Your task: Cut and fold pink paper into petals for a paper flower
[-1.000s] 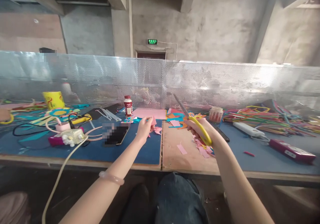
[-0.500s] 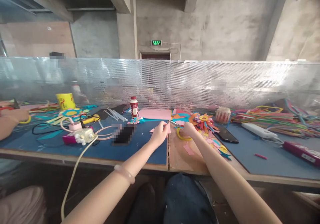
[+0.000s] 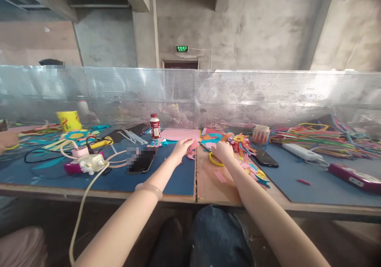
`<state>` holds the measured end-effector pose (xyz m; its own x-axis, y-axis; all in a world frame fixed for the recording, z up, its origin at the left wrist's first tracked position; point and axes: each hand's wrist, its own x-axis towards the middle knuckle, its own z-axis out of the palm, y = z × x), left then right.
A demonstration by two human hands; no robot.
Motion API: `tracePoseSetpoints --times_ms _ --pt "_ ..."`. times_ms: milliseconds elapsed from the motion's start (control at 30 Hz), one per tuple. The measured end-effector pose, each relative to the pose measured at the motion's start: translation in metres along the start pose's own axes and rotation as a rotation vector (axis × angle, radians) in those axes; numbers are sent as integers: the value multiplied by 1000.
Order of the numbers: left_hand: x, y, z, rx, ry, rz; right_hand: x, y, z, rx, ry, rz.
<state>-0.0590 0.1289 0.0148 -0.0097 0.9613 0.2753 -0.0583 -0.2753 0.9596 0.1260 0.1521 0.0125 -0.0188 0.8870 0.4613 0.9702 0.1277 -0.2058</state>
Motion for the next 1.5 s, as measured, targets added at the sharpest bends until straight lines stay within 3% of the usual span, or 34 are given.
tracePoseSetpoints --times_ms 100,200,300,500,667,767,933,1067,1233,1367,1500 --pt "7 -10 2 -102 -3 19 1 -6 -8 337 73 -153" --pt "6 -16 5 -126 -14 35 -1 -12 -10 706 -20 -333" --pt "3 -18 6 -124 0 24 -3 -15 -7 871 -83 -395" --pt "4 -21 4 -105 19 32 -3 -13 1 847 -75 -415" --pt "4 -20 6 63 49 148 -2 -14 4 819 -58 -356" --pt "-1 -16 10 288 91 259 -4 -16 5 722 19 -361" --pt "-9 -13 15 520 69 369 -16 -26 0 452 194 -504" --pt "-12 -7 17 375 -42 254 -23 -31 -3 387 191 -488" --pt "-18 2 16 146 -114 106 -17 -24 -3 602 207 -369" --pt "-18 0 15 144 -134 104 -14 -19 -3 734 159 -316" --pt "-12 -6 12 188 -75 136 -11 -18 0 794 133 -279"
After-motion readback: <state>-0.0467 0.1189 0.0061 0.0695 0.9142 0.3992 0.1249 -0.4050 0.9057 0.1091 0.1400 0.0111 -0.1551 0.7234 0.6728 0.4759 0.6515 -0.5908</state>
